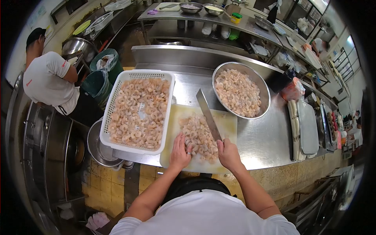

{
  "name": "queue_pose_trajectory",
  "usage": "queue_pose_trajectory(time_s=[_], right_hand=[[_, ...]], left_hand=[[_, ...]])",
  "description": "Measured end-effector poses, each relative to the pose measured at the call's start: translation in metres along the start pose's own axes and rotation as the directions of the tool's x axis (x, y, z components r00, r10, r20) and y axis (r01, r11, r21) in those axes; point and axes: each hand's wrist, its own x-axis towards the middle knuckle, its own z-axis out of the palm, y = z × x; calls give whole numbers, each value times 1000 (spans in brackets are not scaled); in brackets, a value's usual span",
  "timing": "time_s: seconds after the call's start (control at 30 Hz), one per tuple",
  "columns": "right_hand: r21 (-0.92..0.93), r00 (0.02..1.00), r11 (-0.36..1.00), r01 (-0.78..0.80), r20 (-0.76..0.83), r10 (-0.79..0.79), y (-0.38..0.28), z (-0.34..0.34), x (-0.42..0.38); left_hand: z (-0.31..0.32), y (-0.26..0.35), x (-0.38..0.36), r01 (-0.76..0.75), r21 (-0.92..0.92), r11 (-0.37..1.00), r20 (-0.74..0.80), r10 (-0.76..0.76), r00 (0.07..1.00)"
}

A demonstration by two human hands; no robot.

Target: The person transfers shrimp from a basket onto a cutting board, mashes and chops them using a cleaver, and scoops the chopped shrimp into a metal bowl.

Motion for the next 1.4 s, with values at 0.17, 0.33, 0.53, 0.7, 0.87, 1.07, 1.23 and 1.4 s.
queue_pose_trajectory(time_s=[0.17,0.33,0.53,0.7,0.87,1.07,1.23,1.4], right_hand=[[-79,992,989,124,14,-123,53,48,8],[-57,993,998,-9,115,16,11,-3,-12],[-82,993,995,52,113,-43,38,19,-9],[-36,992,999,15,126,-10,3,-14,-17],[-72,990,991,114,94,-107,34,19,-6],[-60,979,997,-52,192,63,12,-32,-30],[-131,997,990,-58,36,63,43,-19,-25],[-129,994,986,-107,19,111,63,-19,-33]], left_hand=[[2,-3,-3,-15,7,1000,1,15,1000],[1,-2,-2,-8,-2,1000,-11,8,1000],[1,-3,-2,-15,9,1000,3,15,1000],[1,-4,-2,-7,-10,1000,5,7,1000],[3,-5,-3,-8,-2,1000,9,8,1000],[3,-4,-1,1,-1,1000,6,-1,1000],[5,-6,-2,4,0,1000,15,-4,1000],[4,-6,1,3,-3,1000,4,-3,1000]])
